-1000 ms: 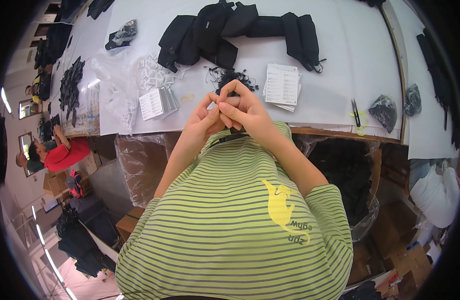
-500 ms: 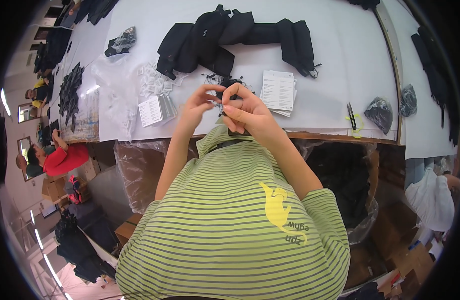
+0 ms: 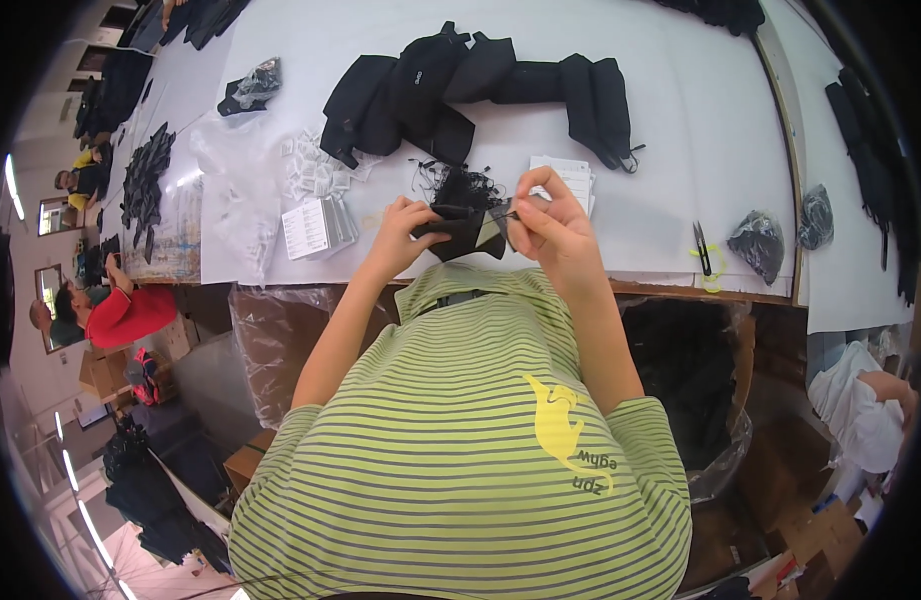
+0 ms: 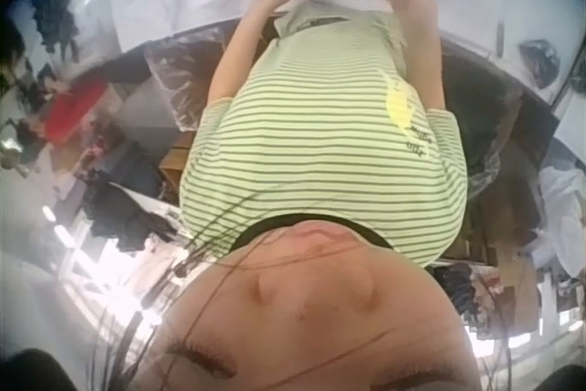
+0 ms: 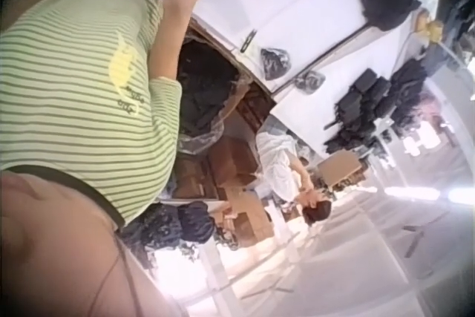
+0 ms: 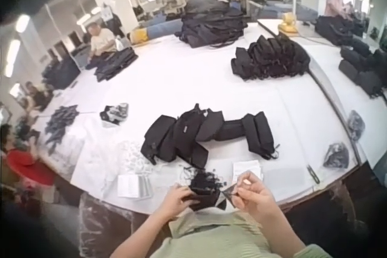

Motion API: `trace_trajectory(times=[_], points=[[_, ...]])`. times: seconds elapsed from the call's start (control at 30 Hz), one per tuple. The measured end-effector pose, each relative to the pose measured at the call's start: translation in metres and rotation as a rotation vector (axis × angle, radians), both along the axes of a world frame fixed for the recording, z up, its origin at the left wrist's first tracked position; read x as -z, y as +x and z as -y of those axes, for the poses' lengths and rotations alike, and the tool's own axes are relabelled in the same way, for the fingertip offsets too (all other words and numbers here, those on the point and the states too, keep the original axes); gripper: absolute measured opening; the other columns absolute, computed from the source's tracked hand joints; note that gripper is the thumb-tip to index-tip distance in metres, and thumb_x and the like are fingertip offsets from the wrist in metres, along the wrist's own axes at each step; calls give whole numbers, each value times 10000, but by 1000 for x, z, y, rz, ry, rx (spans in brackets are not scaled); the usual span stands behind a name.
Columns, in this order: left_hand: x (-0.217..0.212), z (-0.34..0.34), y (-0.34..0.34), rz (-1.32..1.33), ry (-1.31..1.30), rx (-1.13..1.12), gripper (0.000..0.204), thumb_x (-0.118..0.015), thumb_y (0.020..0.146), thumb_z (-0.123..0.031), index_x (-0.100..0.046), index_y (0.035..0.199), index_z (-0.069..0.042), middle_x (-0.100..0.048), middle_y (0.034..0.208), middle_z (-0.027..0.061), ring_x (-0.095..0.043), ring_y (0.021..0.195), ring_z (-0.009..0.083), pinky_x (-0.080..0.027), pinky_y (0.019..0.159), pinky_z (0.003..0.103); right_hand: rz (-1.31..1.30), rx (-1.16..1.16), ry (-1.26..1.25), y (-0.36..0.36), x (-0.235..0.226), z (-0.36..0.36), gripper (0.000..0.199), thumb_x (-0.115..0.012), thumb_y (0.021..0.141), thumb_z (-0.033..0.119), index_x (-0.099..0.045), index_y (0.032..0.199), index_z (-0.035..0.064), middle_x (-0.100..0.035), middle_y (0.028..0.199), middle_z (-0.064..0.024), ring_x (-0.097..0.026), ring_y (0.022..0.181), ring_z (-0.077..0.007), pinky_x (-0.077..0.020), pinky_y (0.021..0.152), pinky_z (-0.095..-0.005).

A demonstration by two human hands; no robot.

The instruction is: Assembling and organizing small black pouches by adding labels and fasteners.

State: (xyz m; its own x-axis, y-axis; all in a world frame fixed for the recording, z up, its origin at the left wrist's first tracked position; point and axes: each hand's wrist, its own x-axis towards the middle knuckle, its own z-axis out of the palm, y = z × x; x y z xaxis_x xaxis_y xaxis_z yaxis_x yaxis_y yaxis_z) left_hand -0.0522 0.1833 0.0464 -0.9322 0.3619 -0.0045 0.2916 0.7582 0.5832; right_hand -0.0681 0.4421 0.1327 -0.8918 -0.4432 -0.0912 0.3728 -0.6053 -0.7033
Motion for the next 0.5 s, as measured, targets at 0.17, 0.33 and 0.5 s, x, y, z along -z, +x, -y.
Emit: trace_trajectory(times=[0.17,0.33,0.5], points=[[-23,-3,21,30,230,-156,208,-710,778,-170,-648,935,-48,-598,901,61,-512,892,247,-406,808,340,-47,96,-105,-5,0,-25,97,-493,933,81,-430,1007,80,-471,647,-12,-402,550,-80,-279,530,-214],[-40,-12,28,277,402,-164,209,-686,810,-141,-622,970,-23,-596,894,95,-524,879,239,-419,799,331,-121,92,-135,-10,-5,-37,94,-481,933,64,-429,1010,76,-474,655,-17,-410,553,-81,-289,536,-220],[-28,-13,29,263,450,-244,196,-664,842,-128,-600,975,1,-575,846,51,-551,802,163,-428,739,261,-91,101,-148,-7,-7,-35,112,-486,925,43,-422,1013,71,-539,717,-41,-421,555,-87,-297,539,-223]])
